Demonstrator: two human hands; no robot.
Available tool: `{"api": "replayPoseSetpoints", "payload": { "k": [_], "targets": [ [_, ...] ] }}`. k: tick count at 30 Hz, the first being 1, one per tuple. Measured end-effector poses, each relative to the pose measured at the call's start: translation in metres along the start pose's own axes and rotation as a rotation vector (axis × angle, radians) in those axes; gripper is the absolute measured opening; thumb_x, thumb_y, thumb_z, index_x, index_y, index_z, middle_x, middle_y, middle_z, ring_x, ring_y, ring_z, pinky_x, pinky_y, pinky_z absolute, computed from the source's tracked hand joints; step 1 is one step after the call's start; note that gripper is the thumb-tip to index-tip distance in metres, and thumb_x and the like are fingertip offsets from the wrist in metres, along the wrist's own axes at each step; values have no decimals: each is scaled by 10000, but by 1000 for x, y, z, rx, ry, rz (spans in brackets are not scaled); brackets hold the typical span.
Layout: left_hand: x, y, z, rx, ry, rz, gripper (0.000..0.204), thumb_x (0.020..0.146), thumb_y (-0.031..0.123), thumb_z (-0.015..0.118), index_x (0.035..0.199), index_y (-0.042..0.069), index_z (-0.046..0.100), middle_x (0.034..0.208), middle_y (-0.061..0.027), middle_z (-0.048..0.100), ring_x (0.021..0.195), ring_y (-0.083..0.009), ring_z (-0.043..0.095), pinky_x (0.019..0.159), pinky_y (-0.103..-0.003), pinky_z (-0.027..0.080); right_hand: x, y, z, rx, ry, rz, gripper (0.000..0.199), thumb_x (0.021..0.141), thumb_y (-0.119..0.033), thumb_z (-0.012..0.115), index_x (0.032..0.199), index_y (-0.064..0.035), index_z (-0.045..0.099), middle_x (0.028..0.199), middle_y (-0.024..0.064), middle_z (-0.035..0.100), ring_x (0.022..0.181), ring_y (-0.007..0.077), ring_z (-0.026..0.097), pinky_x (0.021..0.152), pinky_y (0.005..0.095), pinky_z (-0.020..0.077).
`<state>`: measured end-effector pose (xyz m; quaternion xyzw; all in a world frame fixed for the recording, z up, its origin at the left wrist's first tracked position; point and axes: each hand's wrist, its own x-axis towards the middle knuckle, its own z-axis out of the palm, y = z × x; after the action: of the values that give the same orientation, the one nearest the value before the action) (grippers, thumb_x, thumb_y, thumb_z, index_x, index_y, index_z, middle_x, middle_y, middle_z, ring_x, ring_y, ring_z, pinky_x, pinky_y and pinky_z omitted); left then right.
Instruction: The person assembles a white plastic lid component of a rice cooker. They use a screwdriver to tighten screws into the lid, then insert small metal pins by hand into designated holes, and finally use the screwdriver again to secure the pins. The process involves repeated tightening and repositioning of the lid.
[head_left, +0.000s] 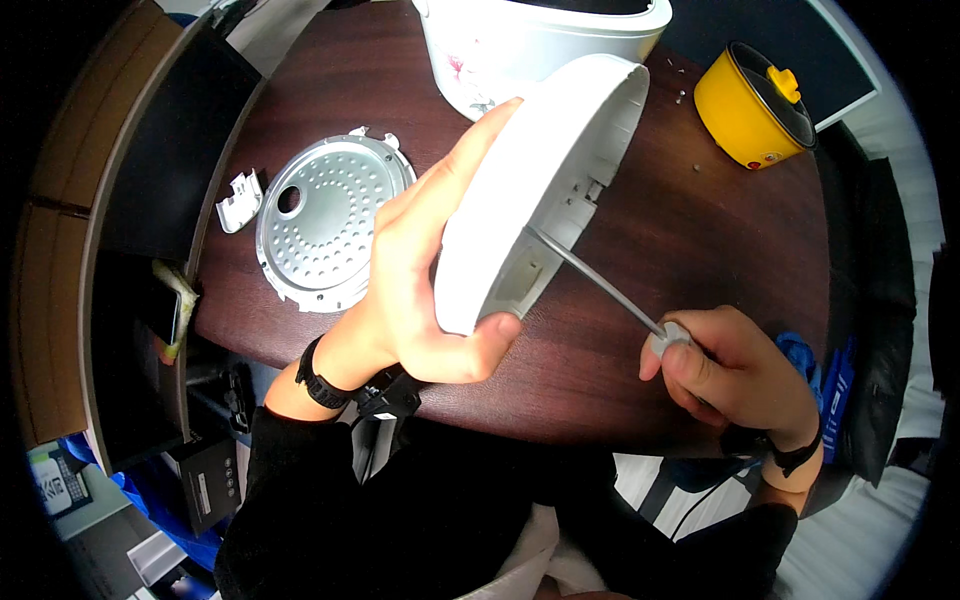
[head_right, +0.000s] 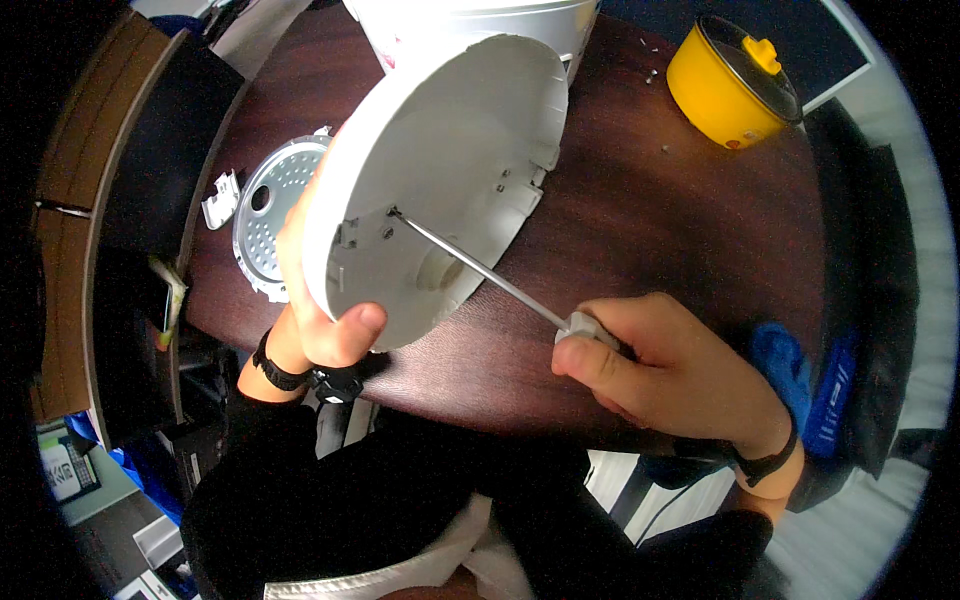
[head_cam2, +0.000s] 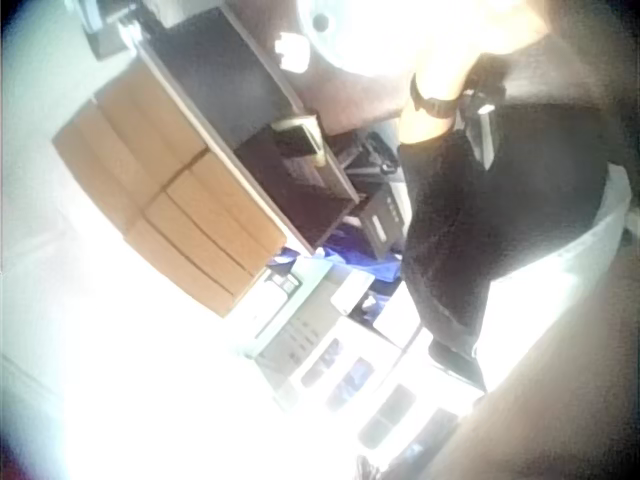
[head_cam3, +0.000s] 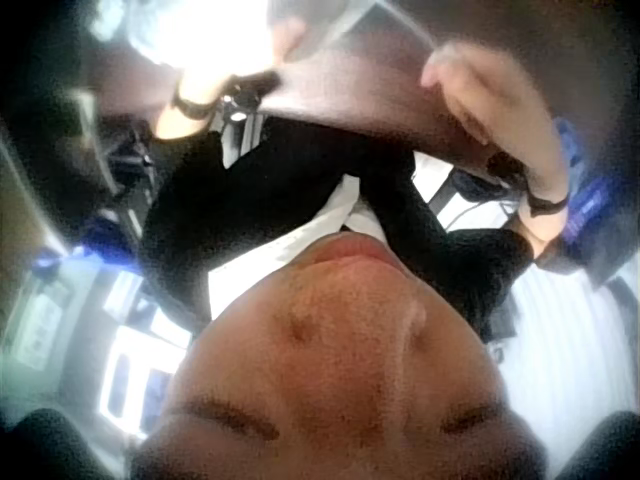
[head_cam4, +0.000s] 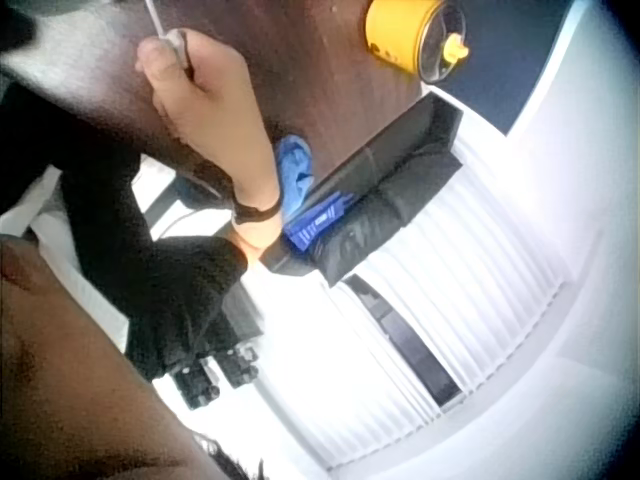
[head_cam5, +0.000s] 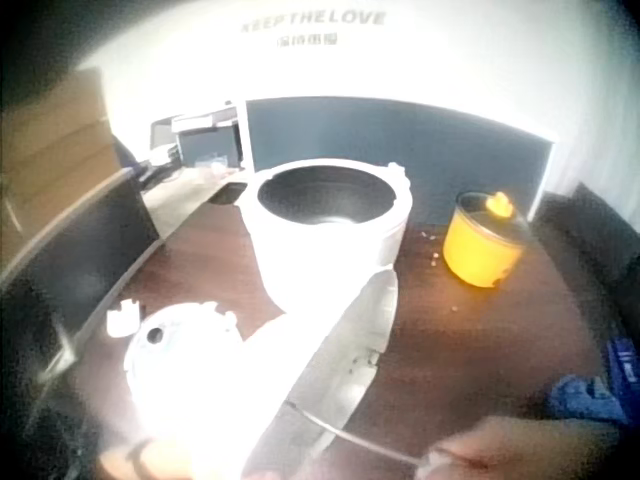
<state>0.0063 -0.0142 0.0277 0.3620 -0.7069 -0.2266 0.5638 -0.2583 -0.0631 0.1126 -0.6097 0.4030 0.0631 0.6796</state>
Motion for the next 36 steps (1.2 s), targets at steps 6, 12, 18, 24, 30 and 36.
{"api": "replayPoseSetpoints", "payload": {
  "k": [6, 12, 18, 24, 30, 36],
  "targets": [
    [-3, 1, -1, -97, 58, -105, 978, 574, 271, 606, 1412, -148, 325, 1356, -310, 482, 1213, -366, 547, 1016, -386, 427, 7, 5, 11, -305, 175, -267, 312, 963, -231, 568, 751, -6, 533, 555, 101, 470, 507, 172, 482, 521, 340, 396],
    [-7, 0, -2, -96, 103, -210, 1001, 562, 296, 597, 1412, -153, 318, 1349, -311, 483, 1237, -361, 521, 1028, -393, 411, 16, 6, 12, -295, 130, -263, 356, 978, -274, 541, 740, -11, 518, 556, 117, 475, 523, 180, 542, 522, 347, 403],
    [-6, -1, -1, -89, 106, -227, 1007, 551, 298, 591, 1410, -152, 321, 1349, -308, 484, 1237, -358, 520, 1031, -389, 404, 20, 14, 13, 215, -137, -44, 358, 1029, -293, 447, 788, -42, 533, 509, -11, 477, 412, 60, 434, 410, 226, 343],
    [-7, -1, -3, -83, 116, -238, 1012, 540, 299, 585, 1409, -151, 325, 1350, -304, 485, 1238, -355, 519, 1035, -385, 398, 20, 12, 12, 49, -44, -113, 313, 1013, -275, 481, 823, -32, 537, 555, 35, 496, 477, 108, 490, 468, 264, 378],
    [-7, 0, -3, -95, 108, -251, 1018, 528, 300, 579, 1407, -150, 329, 1350, -300, 486, 1238, -352, 517, 1039, -382, 392, 13, 18, 22, -115, 249, -261, 258, 962, -229, 554, 848, 1, 526, 680, 165, 543, 629, 275, 584, 593, 379, 421],
    [-6, 1, -4, -116, 84, -268, 1024, 517, 301, 573, 1405, -149, 332, 1350, -296, 487, 1239, -349, 516, 1043, -378, 385, 15, 24, 27, -295, 307, -403, 235, 954, -201, 560, 831, -6, 516, 652, 192, 541, 595, 367, 573, 555, 405, 420]
  ]
}}
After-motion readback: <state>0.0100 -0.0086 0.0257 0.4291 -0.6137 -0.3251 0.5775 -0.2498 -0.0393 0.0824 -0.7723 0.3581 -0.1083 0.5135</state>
